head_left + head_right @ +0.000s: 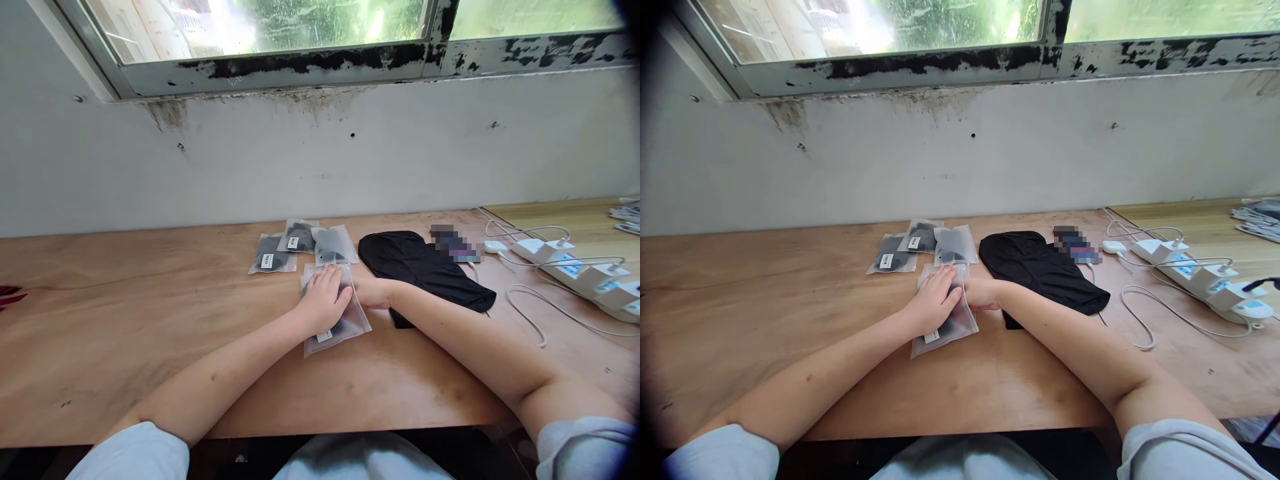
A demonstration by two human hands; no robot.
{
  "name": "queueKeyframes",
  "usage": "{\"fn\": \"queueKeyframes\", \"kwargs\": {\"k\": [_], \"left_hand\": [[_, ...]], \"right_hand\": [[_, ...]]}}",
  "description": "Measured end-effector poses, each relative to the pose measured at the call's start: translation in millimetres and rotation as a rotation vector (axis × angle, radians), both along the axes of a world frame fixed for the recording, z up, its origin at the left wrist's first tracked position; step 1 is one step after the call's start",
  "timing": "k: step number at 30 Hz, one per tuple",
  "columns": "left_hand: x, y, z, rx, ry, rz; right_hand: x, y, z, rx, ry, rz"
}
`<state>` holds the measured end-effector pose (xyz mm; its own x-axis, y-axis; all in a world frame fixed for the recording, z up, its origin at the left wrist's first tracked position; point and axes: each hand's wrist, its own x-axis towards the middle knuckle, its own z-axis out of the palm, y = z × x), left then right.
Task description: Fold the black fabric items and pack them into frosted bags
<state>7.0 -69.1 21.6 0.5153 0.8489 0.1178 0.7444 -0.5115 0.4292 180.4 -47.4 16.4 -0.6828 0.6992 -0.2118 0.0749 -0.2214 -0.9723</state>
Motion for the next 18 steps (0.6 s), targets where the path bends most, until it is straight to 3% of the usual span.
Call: {"fn": "queueKeyframes", "kwargs": {"k": [2,4,9,12,16,18], "left_hand": [[-0.9,-0.3,-1.3,-0.032,0.098,0.002],[-1.3,-1.4,-2.9,-0.039,0.194,-0.008],[-5.5,-0.3,2.1,-0.088,0.368,-0.045],[-11.4,4.3,9.6,-0.129,0.439,-0.064],[-14.2,9.6,10.0,-0.118,0.472,-0.078],[-12.3,10.5,5.8,-0.086,0.465,-0.051]], "right_hand": [[13.7,7.5,1.1,-0.002,-0.088,0.124],[26.2,19.7,0.3,0.056,-0.207,0.149],[39.9,42.2,-13.5,0.26,-0.348,-0.183],[36.2,42.3,-23.5,0.492,-0.429,-0.335],[27.9,36.9,-27.0,0.926,-0.593,-0.334],[24.8,33.7,-24.9,1.047,-0.679,-0.313]]}}
